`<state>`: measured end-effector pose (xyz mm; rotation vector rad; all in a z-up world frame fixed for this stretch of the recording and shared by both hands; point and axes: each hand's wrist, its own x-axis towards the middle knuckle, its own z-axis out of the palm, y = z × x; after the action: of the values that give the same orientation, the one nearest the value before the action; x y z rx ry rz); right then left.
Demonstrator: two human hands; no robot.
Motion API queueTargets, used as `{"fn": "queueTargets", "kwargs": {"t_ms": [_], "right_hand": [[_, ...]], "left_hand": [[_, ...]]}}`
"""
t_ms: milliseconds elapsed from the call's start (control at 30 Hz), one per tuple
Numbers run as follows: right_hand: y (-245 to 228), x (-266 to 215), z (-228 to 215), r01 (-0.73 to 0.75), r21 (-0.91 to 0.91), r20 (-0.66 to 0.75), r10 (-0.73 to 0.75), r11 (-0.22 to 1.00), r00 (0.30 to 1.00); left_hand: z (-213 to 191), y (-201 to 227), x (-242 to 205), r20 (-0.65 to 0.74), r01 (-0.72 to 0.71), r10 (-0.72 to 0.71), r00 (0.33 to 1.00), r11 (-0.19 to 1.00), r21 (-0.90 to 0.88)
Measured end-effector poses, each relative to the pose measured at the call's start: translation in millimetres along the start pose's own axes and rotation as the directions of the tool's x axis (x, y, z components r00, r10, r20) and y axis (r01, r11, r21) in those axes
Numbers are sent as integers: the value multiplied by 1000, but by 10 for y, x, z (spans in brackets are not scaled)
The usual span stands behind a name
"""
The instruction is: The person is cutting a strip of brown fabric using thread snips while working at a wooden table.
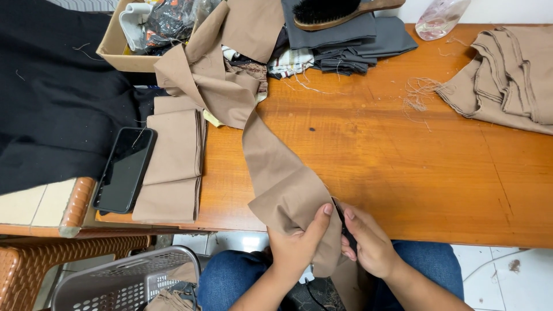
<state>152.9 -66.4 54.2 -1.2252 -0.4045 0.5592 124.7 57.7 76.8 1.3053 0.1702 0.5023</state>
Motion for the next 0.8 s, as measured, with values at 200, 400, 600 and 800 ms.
{"fn": "queueTargets", "kwargs": {"t_ms": [200, 400, 600, 800], "right_hand": [[124, -20, -102, -114, 47, -84, 118, 992, 989], [48, -6, -92, -162, -17, -77, 160, 987, 984], [13, 15, -86, -169, 17, -72, 170, 985, 983], [19, 23, -94, -175, 31, -74, 177, 984, 981]], "left_hand": [[0, -102, -3, -27, 17, -17, 1000, 1000, 1], [50, -61, 7, 8, -14, 15, 1000, 998, -65], [67, -114, -21, -7, -30, 30, 1000, 999, -44], [67, -171, -28, -24, -73, 73, 997, 997, -4]]}}
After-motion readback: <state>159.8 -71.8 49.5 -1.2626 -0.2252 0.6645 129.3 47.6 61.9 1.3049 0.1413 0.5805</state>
